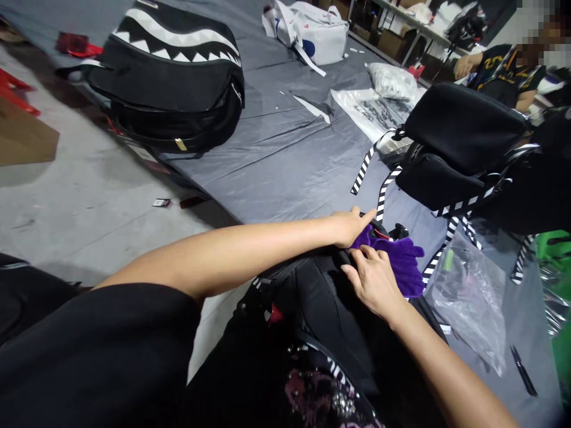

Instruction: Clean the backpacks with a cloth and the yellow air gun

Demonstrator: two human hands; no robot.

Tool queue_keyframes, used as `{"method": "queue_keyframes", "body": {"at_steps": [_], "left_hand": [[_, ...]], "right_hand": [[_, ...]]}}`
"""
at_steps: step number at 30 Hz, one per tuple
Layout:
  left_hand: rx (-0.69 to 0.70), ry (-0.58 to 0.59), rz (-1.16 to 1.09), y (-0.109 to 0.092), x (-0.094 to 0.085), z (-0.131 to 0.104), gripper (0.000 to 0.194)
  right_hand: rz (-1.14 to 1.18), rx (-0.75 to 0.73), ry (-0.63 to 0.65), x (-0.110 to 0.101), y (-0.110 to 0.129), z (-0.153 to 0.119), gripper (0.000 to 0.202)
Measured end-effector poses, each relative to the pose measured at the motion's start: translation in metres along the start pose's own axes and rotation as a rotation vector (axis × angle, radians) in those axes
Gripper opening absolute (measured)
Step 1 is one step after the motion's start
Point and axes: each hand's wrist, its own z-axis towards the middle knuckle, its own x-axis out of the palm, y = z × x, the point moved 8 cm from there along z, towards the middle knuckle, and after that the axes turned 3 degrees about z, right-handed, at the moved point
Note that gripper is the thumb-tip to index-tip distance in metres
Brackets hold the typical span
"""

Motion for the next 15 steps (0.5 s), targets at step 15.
{"method": "queue_keyframes", "body": {"at_steps": [15], "left_hand": [[0.03, -0.065, 0.02, -0.002, -0.002, 0.001, 0.103]], "right_hand": [[-0.016, 0.015, 0.021, -0.011, 0.005, 0.008, 0.026]]}}
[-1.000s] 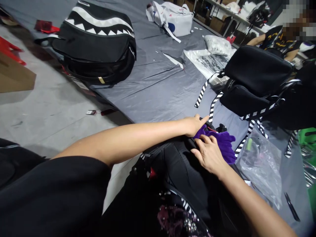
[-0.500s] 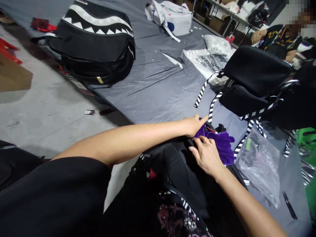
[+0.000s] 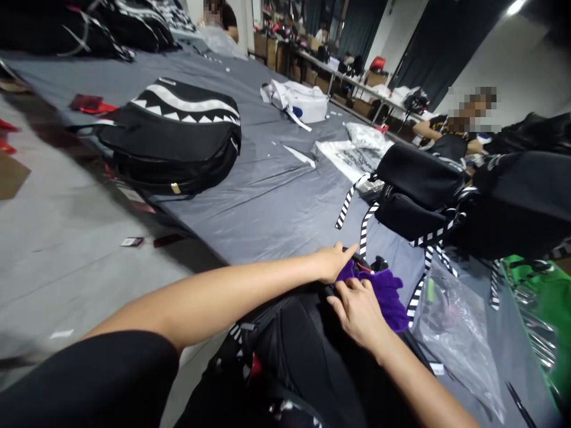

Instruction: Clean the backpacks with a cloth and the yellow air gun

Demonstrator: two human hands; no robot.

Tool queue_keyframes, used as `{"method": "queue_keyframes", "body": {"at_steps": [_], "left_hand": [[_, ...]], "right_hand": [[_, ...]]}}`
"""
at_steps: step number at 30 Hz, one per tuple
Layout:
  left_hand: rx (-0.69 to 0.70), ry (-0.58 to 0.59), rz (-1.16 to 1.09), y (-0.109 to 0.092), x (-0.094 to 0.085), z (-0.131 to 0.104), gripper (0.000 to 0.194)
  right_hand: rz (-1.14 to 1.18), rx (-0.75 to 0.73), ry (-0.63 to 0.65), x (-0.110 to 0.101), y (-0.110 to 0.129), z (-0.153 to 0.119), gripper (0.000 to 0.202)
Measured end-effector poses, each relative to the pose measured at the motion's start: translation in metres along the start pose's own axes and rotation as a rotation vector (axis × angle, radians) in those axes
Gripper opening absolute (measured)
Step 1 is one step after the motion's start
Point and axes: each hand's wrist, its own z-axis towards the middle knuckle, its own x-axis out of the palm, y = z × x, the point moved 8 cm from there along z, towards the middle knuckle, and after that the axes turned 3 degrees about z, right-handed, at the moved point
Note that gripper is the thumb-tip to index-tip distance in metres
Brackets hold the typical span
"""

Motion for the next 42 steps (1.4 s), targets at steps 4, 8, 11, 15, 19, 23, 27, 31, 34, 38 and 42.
{"method": "queue_keyframes", "body": {"at_steps": [4, 8, 11, 15, 19, 23, 27, 31, 34, 38, 42], "left_hand": [[0.019, -0.011, 0.006, -0.002, -0.001, -0.001, 0.103], [0.007, -0.002, 0.021, -0.002, 0.0, -0.002, 0.106], [0.016, -0.001, 0.02, -0.004, -0.002, -0.004, 0.106], [0.018, 0.013, 0.027, -0.005, -0.004, -0.006, 0.109], [0.017, 0.006, 0.03, -0.004, -0.002, -0.003, 0.107], [0.014, 0.001, 0.03, -0.003, 0.0, -0.002, 0.108], [0.013, 0.006, 0.039, -0.005, -0.002, -0.005, 0.107], [0.009, 0.013, 0.055, -0.006, -0.003, -0.007, 0.109], [0.004, 0.021, 0.054, -0.006, -0.001, -0.005, 0.111], [-0.017, 0.034, 0.048, -0.004, 0.003, -0.002, 0.115], [-0.018, 0.022, 0.032, -0.006, 0.003, -0.002, 0.114]], "right_hand": [[0.003, 0.034, -0.033, -0.001, -0.001, -0.002, 0.021], [0.023, 0.039, -0.066, -0.001, -0.001, -0.004, 0.021], [0.037, 0.015, -0.083, -0.001, 0.001, -0.004, 0.019], [0.0, 0.034, -0.091, 0.0, -0.001, -0.005, 0.019], [0.012, -0.028, -0.125, -0.003, 0.003, -0.006, 0.018], [-0.013, 0.008, -0.125, -0.002, -0.001, -0.006, 0.021], [-0.02, 0.033, -0.111, 0.002, -0.005, -0.005, 0.026], [0.24, 0.15, -0.139, -0.013, -0.036, -0.01, 0.038], [0.594, 0.285, -0.428, -0.061, -0.08, -0.027, 0.037], [0.595, 0.417, -0.972, -0.138, -0.125, -0.066, 0.032], [0.314, 0.401, -0.978, -0.155, -0.132, -0.076, 0.045]]}}
